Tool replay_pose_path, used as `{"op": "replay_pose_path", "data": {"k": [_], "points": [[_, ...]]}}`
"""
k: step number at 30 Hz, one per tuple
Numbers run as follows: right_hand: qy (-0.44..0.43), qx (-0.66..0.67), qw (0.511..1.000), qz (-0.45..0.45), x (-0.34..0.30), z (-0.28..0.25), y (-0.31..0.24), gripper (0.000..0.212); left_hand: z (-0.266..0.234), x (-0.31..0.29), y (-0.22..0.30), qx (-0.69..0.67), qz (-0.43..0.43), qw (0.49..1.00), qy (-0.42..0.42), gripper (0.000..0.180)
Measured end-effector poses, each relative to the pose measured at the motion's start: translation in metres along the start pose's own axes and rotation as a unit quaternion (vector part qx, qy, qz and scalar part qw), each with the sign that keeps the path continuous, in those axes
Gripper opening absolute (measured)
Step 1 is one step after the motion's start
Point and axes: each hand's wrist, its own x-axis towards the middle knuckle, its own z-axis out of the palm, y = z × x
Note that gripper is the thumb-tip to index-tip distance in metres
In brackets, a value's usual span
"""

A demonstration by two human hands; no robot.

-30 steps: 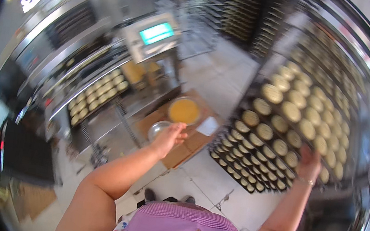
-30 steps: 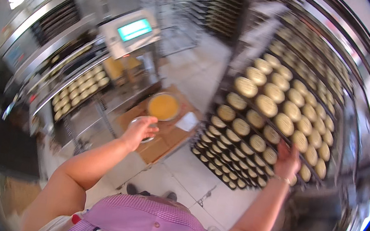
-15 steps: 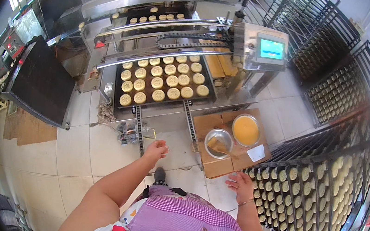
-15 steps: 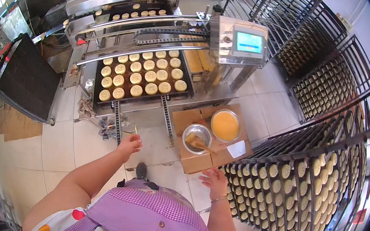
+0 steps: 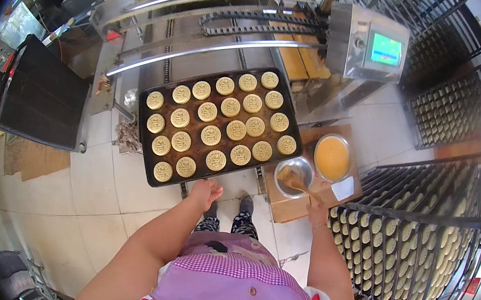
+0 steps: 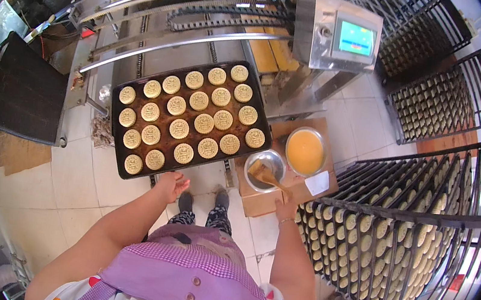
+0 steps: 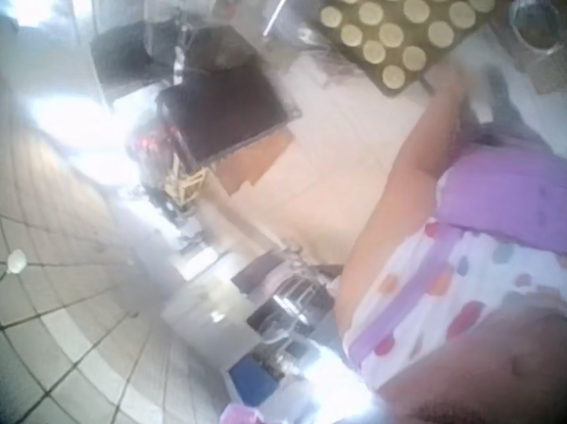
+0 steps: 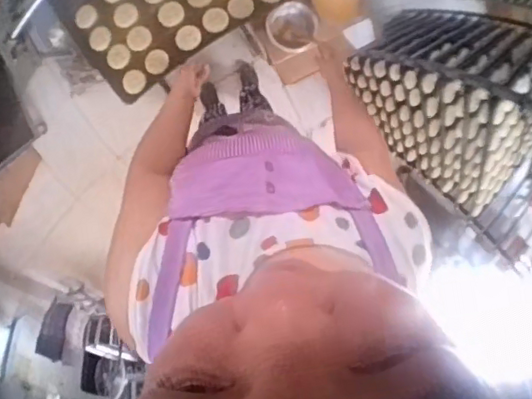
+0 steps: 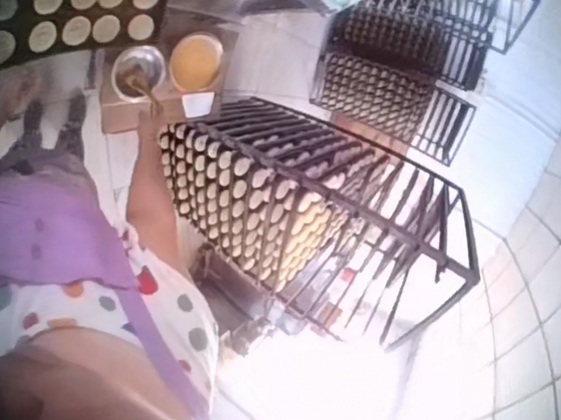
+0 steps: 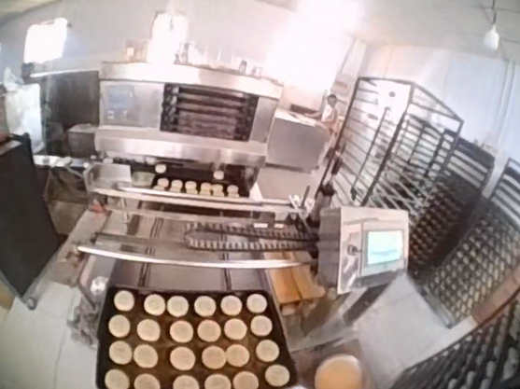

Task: The person brushes a liquid onto circular mooncakes on a baking tray using a wooden brush, then carries the tray and slides it into a tall metal cooling rack.

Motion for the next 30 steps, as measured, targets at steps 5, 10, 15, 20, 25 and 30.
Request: {"op": "replay_pose_path", "data": {"k": [5,10,15,20,25,30], "points": [[0.109,-0.162,0.980,0.036,0.052,0.007,0.053,0.078,0.008,0.001,-0.031,-0.170,-0.024,0.984,0.048,0.019],[0.010,0.118,0.972,0.203,0.071,0.014,0.045,0.054,0.022,-0.004,-0.034,-0.218,0.019,0.971,0.101,0.017],[-0.010,0.267,0.956,0.123,0.093,0.002,0.023,0.029,0.023,0.001,-0.043,-0.205,0.042,0.970,0.128,0.015],[-0.008,0.230,0.973,-0.026,0.084,-0.002,-0.072,0.025,0.009,-0.007,-0.049,-0.201,0.014,0.964,0.176,0.014],[-0.040,0.266,0.963,0.031,0.123,0.064,-0.023,0.025,0.025,-0.045,-0.013,0.098,-0.122,0.986,0.058,0.019],[-0.107,0.292,0.948,-0.062,0.148,0.102,0.012,0.033,0.067,-0.027,0.010,0.597,0.257,0.756,-0.074,0.033]]}}
